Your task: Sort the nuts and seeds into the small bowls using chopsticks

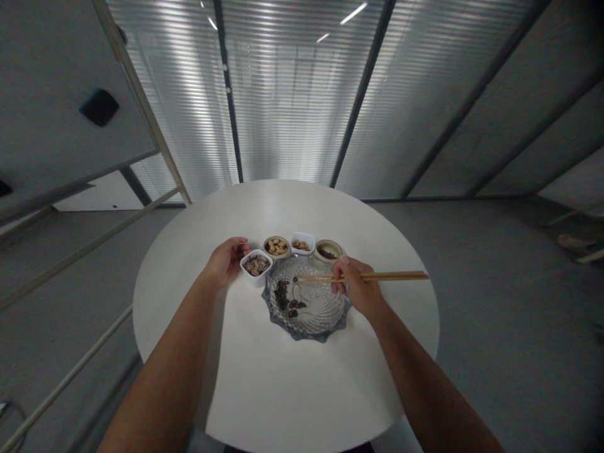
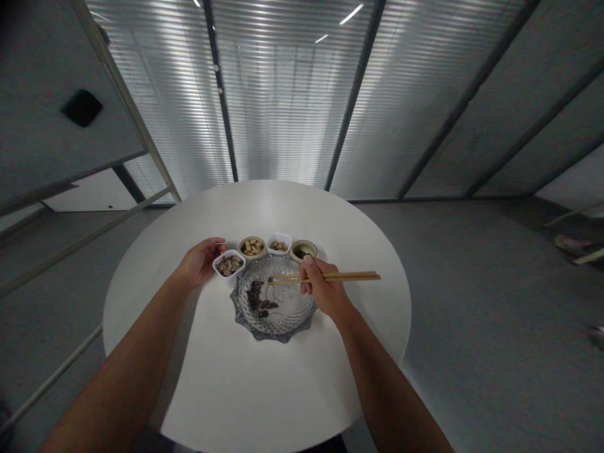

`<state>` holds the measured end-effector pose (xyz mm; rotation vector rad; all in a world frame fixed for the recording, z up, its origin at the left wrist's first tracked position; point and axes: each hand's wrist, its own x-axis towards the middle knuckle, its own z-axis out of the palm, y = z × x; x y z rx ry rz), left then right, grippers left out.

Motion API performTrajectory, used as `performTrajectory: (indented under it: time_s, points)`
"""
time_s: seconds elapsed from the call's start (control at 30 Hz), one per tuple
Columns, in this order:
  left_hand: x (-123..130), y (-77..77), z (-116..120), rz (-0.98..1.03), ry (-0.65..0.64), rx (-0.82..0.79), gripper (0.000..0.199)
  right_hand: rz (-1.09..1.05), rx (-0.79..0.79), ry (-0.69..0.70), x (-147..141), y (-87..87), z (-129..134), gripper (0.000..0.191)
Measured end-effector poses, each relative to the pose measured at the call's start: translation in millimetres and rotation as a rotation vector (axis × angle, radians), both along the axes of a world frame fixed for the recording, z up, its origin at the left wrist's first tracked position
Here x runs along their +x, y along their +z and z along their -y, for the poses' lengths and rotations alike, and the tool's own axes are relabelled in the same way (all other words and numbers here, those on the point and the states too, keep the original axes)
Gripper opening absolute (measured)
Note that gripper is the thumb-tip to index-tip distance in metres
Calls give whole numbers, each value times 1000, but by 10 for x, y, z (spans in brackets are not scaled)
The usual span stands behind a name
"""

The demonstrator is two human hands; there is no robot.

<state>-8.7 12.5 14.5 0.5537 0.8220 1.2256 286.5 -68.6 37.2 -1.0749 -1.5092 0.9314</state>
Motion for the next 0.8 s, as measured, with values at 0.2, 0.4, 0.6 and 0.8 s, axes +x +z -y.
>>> performTrajectory:
  time_s: [0.2,0.4,0.6,0.8]
  points:
    - [-16,-14,-15,-6,8,-2,6,-12,31,-26,15,28,20,45]
    - [-13,7,-1,-12,22,-20,5,-78,95,-85,40,70,26,45]
    - [11,30,15,-20,22,-28,4,-96,17,-1,33,23,7,46]
    - [3,7,3,-2,11,-11,4,-15,-26,7,6,6,11,45]
